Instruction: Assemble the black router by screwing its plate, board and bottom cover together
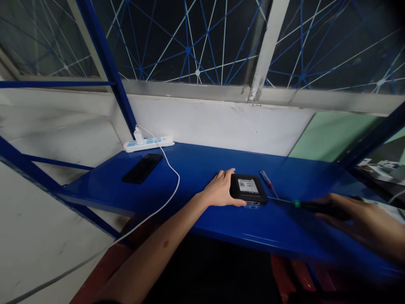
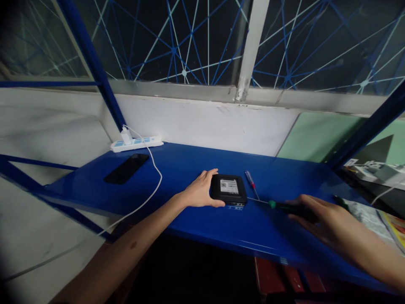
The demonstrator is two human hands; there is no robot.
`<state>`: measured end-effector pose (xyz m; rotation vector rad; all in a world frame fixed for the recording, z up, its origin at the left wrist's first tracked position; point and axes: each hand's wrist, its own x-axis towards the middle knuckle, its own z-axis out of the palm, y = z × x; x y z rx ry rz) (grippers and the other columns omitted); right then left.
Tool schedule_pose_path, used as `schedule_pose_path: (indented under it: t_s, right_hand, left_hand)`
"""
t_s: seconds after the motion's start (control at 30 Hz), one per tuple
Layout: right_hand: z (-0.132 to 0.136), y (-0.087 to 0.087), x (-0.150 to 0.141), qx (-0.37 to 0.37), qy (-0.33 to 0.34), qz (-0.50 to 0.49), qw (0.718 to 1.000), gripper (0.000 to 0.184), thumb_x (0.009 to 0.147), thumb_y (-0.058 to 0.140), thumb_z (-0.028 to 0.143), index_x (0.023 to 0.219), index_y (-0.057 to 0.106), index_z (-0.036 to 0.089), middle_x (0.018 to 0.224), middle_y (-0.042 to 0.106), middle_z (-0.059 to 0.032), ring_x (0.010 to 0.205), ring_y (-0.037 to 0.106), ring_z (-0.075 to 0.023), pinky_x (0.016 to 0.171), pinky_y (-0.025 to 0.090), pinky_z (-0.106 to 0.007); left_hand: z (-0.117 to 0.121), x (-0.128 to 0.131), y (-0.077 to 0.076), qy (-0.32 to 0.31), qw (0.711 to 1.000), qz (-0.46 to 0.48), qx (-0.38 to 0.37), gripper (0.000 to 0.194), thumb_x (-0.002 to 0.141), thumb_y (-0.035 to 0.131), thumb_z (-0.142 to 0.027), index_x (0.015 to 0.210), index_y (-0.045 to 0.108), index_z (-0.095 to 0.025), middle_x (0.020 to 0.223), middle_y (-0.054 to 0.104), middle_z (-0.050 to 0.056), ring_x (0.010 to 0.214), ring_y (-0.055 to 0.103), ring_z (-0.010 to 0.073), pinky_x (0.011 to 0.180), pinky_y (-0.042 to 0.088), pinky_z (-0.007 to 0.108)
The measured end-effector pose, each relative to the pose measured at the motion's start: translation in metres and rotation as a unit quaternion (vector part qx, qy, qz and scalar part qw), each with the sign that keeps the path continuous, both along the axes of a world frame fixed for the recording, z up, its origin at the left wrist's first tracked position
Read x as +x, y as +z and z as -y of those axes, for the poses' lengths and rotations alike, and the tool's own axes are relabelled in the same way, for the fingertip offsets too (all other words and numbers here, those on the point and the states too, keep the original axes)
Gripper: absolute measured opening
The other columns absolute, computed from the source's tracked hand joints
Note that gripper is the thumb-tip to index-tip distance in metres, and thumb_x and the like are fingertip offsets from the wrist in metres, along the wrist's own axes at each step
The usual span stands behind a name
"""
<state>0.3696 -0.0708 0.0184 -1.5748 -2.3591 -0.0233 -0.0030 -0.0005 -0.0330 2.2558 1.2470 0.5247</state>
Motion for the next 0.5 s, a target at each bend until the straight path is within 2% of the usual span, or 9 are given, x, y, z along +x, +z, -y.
schedule_pose_path:
  t_s: [0.13,0.33,0.5]
  right_hand:
    - [0.009,-0.016,-0.001,-0.037,0.008,-0.075,0.996,0.026,0.087,0.055,0.055,0.090,0.066,0.031,0.087,0.077,-0.0071,0.070,0.074,-0.0309,0.057,0.058,-0.040]
    - [0.010,-0.012,-0.006,-0.081,0.013,-0.079,0.993,0.033,0.090,0.055,0.056,0.102,0.066,0.027,0.100,0.076,-0.0069,0.080,0.074,-0.0271,0.067,0.058,-0.036]
    - [0.004,-0.009,-0.008,-0.056,0.033,-0.070,0.995,0.034,0.092,0.054,0.054,0.104,0.068,0.025,0.101,0.075,-0.0078,0.082,0.073,-0.0263,0.069,0.056,-0.036]
  left_hand:
    - [0.000,0.000,0.000,-0.001,1.000,0.007,-0.005,0.131,0.060,0.075,-0.076,0.159,0.008,-0.022,0.157,0.033,0.018,0.145,0.025,0.0438,0.113,0.031,0.060]
    - [0.000,0.000,0.001,0.006,1.000,-0.003,-0.019,0.132,0.059,0.075,-0.076,0.159,0.009,-0.021,0.156,0.032,0.019,0.143,0.027,0.0437,0.111,0.033,0.060]
    - [0.001,0.000,0.004,0.010,1.000,-0.006,-0.020,0.130,0.060,0.075,-0.075,0.159,0.011,-0.018,0.155,0.032,0.020,0.142,0.029,0.0430,0.111,0.034,0.059]
